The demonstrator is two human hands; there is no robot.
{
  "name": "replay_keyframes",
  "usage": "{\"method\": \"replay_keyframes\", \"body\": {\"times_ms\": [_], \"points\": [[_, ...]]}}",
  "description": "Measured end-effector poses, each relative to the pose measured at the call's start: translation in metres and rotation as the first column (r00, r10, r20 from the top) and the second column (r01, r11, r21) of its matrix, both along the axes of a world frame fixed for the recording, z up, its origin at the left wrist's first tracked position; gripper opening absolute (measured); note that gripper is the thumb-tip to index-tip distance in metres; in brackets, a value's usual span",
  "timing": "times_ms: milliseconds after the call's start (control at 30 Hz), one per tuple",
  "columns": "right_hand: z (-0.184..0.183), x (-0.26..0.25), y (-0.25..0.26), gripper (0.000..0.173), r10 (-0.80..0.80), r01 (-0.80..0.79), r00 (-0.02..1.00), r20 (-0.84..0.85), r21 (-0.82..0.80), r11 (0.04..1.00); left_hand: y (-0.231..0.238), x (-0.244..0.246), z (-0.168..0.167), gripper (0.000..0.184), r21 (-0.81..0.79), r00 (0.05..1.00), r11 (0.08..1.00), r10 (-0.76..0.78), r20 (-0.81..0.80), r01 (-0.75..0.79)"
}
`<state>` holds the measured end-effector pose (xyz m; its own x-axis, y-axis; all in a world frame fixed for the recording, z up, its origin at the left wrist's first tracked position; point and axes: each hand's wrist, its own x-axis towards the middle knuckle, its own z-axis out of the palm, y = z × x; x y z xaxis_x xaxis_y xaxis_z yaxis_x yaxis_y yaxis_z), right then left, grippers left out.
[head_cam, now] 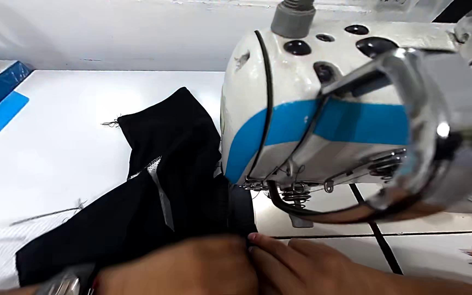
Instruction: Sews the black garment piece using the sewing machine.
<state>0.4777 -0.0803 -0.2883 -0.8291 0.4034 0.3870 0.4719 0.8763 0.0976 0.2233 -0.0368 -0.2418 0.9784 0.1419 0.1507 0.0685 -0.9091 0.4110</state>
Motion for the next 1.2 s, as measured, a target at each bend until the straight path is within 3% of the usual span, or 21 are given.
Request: {"method": "replay_keyframes", "body": {"times_ms": [67, 133, 267, 433, 567, 700, 900, 1200], "points": [[-0.002, 0.014, 0.012, 0.017, 0.009, -0.020, 0.995, -0.101, -0.108, 0.994, 0.032, -0.010, -0.037, 0.067, 0.197, 0.992, 0.975, 0.084, 0.094, -0.101], [0.001, 0.029, 0.026, 0.015, 0.071, -0.083, 0.995, -0.072, -0.170, 0.982, 0.028, -0.018, -0.054, 0.063, 0.270, 0.979, 0.944, 0.160, 0.123, -0.189], [0.006, 0.038, 0.034, 0.016, 0.134, -0.134, 0.991, -0.013, -0.211, 0.968, -0.004, -0.019, -0.054, 0.057, 0.223, 0.971, 0.945, 0.226, 0.074, -0.237], [0.003, 0.041, 0.036, 0.020, 0.168, -0.157, 0.986, 0.020, -0.259, 0.953, -0.003, -0.020, -0.055, 0.056, 0.197, 0.980, 0.962, 0.176, 0.089, -0.191], [0.004, 0.040, 0.042, 0.017, 0.181, -0.173, 0.983, 0.002, -0.290, 0.941, 0.004, -0.020, -0.058, 0.063, 0.138, 0.970, 0.962, 0.225, 0.087, -0.236], [0.014, 0.035, 0.049, 0.015, 0.241, -0.207, 0.965, 0.104, -0.263, 0.942, 0.009, -0.021, -0.061, 0.067, 0.186, 0.980, 0.963, 0.184, 0.079, -0.196], [0.008, 0.041, 0.050, 0.017, 0.255, -0.233, 0.966, 0.042, -0.286, 0.929, 0.006, -0.021, -0.052, 0.068, 0.206, 0.979, 0.958, 0.203, 0.004, -0.200], [0.008, 0.044, 0.060, 0.020, 0.162, -0.162, 0.986, -0.024, -0.301, 0.940, 0.030, -0.019, -0.063, 0.066, 0.249, 0.974, 0.942, 0.206, 0.095, -0.224]]}}
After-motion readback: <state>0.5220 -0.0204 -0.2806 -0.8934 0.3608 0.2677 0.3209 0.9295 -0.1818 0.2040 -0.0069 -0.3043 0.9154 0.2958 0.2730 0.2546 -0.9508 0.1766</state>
